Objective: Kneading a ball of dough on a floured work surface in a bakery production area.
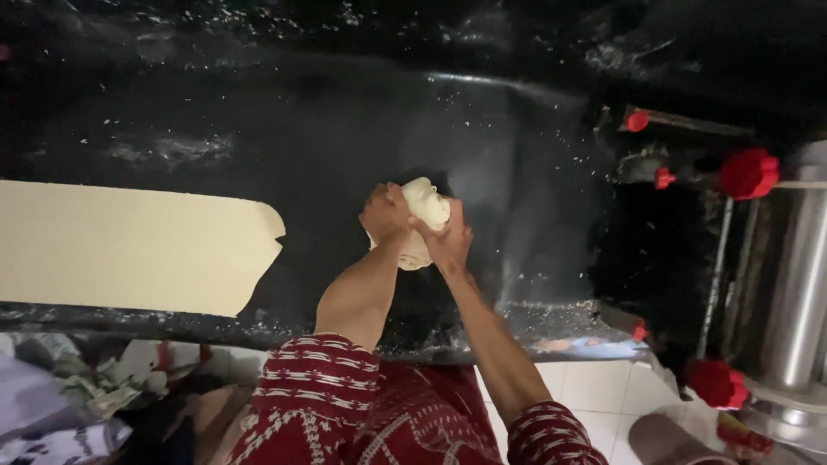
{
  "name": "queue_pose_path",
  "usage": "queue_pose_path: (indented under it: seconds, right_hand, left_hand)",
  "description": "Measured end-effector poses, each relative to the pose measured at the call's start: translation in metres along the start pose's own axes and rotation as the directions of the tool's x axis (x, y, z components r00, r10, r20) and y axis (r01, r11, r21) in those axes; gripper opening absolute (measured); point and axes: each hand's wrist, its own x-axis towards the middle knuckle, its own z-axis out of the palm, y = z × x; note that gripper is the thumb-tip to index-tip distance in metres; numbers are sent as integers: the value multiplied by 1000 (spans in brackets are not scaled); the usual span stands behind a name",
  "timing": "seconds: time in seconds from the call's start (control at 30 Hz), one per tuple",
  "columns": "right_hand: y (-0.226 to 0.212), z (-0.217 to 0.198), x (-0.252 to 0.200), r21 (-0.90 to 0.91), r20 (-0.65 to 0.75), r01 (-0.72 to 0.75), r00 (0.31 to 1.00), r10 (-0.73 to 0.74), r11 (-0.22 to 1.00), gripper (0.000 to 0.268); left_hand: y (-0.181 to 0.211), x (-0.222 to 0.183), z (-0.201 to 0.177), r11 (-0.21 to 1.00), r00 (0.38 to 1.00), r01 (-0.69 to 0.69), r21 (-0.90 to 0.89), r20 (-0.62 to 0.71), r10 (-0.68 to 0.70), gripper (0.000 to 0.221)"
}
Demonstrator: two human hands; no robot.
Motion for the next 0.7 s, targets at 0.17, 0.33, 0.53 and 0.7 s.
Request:
queue_pose_path:
  seconds: [0.17,0.33,0.53,0.7]
  right_hand:
    - [11,3,-15,-129,-90,256,959,-269,958,67]
    - [22,0,-33,-182,-41,253,964,-264,950,63]
    - [15,-16,-37,-36,95,9,995,-6,999,66]
    - [18,-22,-6,130,181,-94,981,70,987,67]
  left_hand:
    - [-12,0,-8,988,989,-133,-79,53,138,47]
    - [-18,-5,-13,947,964,-244,-206,55,261,41]
    - [-9,1,-26,875,865,-483,-47,132,484,42]
    - [0,3,-25,914,904,-390,-112,143,404,52]
